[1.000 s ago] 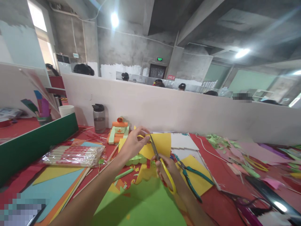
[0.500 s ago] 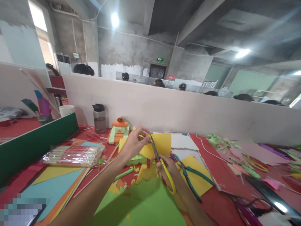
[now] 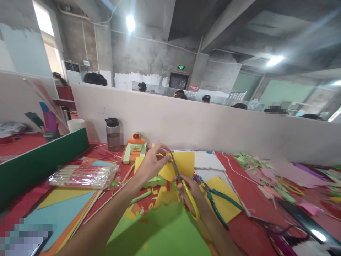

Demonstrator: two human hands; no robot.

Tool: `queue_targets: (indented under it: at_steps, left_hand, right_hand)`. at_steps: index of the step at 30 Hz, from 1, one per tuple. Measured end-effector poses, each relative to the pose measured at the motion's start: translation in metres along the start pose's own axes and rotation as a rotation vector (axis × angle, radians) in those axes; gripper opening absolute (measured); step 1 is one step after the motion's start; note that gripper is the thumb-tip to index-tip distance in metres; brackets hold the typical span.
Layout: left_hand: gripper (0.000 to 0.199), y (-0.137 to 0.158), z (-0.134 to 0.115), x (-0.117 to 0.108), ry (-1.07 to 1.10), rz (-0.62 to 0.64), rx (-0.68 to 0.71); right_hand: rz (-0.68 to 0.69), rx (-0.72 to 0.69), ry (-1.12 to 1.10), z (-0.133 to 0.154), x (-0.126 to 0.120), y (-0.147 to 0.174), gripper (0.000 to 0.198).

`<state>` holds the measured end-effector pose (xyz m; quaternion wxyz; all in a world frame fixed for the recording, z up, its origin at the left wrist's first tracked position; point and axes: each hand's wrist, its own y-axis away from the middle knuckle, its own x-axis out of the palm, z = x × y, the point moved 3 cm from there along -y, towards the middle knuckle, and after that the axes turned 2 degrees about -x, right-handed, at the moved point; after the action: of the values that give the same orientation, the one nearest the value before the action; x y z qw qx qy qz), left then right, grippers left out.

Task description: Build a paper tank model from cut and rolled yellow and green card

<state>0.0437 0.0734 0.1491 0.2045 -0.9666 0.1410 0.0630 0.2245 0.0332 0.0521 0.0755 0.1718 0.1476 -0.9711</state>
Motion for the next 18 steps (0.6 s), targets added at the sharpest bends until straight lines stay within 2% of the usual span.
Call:
queue_targets:
  at_steps: [18]
  left_hand:
    - [0.018, 0.0000, -0.0003, 0.0028, 0.067, -0.003, 0.007]
  right_hand:
    - [-0.016, 0.000, 0.038, 0.0016, -0.0011, 0.0009, 0.050]
